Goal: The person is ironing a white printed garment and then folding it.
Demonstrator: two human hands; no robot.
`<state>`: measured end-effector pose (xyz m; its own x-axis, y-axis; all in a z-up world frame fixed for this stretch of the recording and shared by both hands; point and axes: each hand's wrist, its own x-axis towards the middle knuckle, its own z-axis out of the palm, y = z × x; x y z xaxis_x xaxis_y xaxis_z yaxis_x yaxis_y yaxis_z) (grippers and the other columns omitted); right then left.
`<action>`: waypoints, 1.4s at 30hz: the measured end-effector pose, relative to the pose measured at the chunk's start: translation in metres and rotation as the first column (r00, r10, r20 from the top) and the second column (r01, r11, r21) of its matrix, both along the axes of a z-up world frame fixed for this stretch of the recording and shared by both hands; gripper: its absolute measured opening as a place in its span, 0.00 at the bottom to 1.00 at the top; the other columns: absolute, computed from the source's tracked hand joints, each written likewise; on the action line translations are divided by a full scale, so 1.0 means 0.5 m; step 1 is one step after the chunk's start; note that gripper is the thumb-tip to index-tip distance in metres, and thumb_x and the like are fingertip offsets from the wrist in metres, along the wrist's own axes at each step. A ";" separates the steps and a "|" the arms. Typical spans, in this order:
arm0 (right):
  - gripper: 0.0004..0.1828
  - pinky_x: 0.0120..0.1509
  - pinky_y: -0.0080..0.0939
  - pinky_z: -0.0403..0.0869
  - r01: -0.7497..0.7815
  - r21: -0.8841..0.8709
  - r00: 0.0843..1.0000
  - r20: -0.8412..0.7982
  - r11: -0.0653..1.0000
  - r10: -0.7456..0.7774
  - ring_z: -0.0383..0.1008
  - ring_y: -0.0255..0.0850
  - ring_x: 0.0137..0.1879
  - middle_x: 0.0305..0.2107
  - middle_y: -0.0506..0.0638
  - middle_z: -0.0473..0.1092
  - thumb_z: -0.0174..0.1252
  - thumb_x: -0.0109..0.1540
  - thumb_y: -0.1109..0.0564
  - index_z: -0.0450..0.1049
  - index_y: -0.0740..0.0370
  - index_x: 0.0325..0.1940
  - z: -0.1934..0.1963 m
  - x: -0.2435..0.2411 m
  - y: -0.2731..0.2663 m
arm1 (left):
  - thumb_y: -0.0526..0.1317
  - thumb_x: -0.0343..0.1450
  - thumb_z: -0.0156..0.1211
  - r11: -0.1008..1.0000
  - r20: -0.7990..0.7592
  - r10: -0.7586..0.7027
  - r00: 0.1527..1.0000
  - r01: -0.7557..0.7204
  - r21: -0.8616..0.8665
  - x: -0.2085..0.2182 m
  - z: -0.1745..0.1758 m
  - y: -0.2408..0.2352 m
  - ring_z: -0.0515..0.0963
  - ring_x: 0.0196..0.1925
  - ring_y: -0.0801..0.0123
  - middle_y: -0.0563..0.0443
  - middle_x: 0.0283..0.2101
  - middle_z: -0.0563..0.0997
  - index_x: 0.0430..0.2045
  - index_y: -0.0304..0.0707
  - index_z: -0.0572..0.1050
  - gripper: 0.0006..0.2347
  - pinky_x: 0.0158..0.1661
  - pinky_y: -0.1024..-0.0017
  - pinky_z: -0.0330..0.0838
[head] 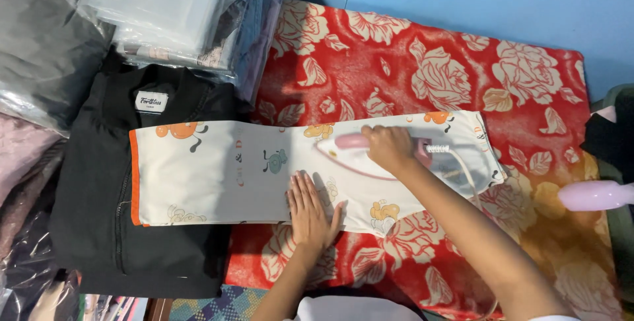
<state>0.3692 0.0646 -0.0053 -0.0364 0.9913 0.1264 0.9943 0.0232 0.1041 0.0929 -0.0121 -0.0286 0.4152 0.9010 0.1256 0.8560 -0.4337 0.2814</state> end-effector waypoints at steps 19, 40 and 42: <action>0.16 0.34 0.59 0.77 -0.148 -0.080 0.989 -0.036 0.986 0.145 0.81 0.56 0.29 0.21 0.52 0.77 0.56 0.52 0.55 0.80 0.45 0.43 0.034 -0.100 0.112 | 0.70 0.69 0.41 0.999 -0.019 0.014 1.000 -0.014 -0.030 0.005 0.004 0.000 0.47 0.78 0.35 0.21 0.75 0.47 0.72 0.19 0.45 0.48 0.68 0.42 0.50; 0.19 0.45 0.63 0.79 0.219 -0.261 0.970 -0.047 0.940 -0.239 0.83 0.60 0.38 0.29 0.55 0.80 0.57 0.55 0.50 0.79 0.46 0.50 0.087 0.061 -0.041 | 0.58 0.78 0.38 0.975 0.073 0.182 0.981 -0.171 -0.144 -0.063 -0.015 0.288 0.67 0.71 0.51 0.32 0.69 0.67 0.71 0.29 0.56 0.32 0.69 0.59 0.61; 0.19 0.49 0.61 0.78 0.415 -0.316 0.897 -0.014 0.853 -0.441 0.83 0.59 0.43 0.33 0.53 0.81 0.56 0.58 0.41 0.75 0.46 0.49 0.053 0.074 -0.018 | 0.67 0.78 0.22 0.611 0.217 0.351 0.911 -0.047 -0.790 -0.062 -0.149 0.309 0.68 0.69 0.47 0.36 0.67 0.71 0.70 0.47 0.60 0.34 0.71 0.51 0.56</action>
<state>0.4060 0.0556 0.0210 0.3975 0.8971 -0.1928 0.9176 -0.3900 0.0772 0.0618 0.1423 -0.1029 0.2842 0.7857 -0.5495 0.6850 0.2346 0.6897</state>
